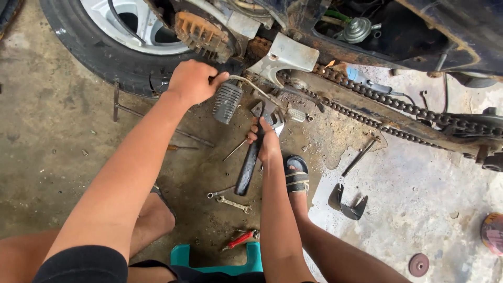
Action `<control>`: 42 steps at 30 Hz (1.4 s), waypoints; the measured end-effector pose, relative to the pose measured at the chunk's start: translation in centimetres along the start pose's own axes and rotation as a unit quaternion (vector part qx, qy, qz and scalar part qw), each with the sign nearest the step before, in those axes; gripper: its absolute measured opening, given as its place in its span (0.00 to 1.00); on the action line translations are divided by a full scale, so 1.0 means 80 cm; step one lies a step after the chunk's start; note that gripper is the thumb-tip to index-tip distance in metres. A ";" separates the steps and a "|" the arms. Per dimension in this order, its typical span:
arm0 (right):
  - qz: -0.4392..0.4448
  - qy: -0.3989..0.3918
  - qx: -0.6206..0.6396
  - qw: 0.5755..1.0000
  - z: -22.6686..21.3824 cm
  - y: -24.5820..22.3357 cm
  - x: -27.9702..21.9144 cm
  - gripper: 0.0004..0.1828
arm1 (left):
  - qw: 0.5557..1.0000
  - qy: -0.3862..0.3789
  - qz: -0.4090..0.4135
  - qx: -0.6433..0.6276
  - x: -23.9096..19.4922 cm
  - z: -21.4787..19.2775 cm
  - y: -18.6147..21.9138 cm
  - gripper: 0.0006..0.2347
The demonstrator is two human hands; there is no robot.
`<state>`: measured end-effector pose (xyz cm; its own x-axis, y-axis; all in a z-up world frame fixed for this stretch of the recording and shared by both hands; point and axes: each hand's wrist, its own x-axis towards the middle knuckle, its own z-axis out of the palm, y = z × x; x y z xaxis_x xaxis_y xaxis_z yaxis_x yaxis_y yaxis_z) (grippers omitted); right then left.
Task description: The person is working on the rear wheel and chain area of a motorcycle. They use a hammer to tap on the brake pedal and a wrench to adjust components near the chain and sprocket.
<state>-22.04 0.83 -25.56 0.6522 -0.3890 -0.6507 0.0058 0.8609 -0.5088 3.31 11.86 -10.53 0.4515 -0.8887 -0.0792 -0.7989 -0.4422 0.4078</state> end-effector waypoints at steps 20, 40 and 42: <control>-0.019 0.105 -0.095 0.990 0.081 0.025 -0.005 0.37 | 0.994 0.079 0.072 -0.021 0.004 0.039 -0.042 0.28; 0.002 0.110 -0.035 0.993 0.091 0.040 0.009 0.40 | 0.993 0.053 0.089 -0.058 0.001 0.042 -0.045 0.28; -0.011 0.123 -0.005 0.992 0.095 0.032 0.011 0.41 | 0.991 0.055 0.099 -0.066 0.008 0.038 -0.041 0.29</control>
<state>-15.69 5.20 -23.10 0.4472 -0.4762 -0.7571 0.0096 0.8490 -0.5283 5.01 12.39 -14.71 0.3372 -0.9348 0.1111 -0.8209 -0.2342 0.5208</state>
